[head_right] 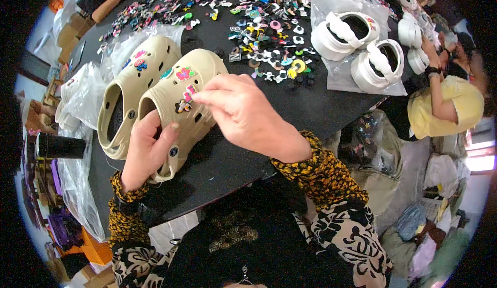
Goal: Apply decorative charms to rubber clogs and package them in plastic bags.
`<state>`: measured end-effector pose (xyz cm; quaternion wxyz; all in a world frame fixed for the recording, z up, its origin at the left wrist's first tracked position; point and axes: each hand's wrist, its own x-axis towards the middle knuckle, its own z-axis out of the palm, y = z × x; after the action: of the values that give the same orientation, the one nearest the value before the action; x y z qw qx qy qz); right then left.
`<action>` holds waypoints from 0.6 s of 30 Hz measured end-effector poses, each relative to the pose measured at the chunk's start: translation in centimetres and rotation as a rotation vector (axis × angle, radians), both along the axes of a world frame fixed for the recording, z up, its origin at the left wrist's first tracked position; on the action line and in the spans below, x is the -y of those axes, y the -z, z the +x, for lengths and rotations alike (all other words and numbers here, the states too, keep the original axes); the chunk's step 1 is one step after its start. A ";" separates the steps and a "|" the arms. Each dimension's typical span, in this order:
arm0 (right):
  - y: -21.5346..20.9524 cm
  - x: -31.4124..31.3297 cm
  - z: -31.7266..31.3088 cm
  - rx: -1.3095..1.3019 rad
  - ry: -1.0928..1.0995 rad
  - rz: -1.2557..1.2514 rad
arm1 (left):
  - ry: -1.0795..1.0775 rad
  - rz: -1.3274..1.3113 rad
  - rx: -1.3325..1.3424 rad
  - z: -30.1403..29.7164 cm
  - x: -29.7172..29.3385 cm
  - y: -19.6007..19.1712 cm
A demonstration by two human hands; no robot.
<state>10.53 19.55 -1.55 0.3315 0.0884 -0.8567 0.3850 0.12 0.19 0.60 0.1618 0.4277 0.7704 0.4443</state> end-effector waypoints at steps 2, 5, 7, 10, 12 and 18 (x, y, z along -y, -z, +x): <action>-0.6 -0.7 0.7 -0.021 0.026 -0.029 | 0.003 -0.006 -0.011 0.1 0.0 0.0; -1.8 -1.9 2.2 0.097 0.078 0.089 | 0.001 -0.001 -0.060 0.1 0.2 -0.3; -2.5 -2.9 3.0 0.114 0.087 0.112 | 0.000 -0.006 -0.065 0.0 0.2 -0.2; -3.7 -4.6 3.7 0.125 0.095 0.168 | -0.013 -0.031 -0.082 -0.1 0.3 0.0; -4.9 -5.3 4.0 0.080 0.168 0.179 | -0.020 -0.049 -0.098 -0.1 0.3 0.0; -6.7 -6.8 3.6 0.040 0.184 0.020 | -0.037 0.036 -0.130 0.2 0.4 0.1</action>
<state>14.09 26.34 5.19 0.3473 0.0050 -0.8716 0.3460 0.30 -0.19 0.53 0.0952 0.4441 0.7790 0.4322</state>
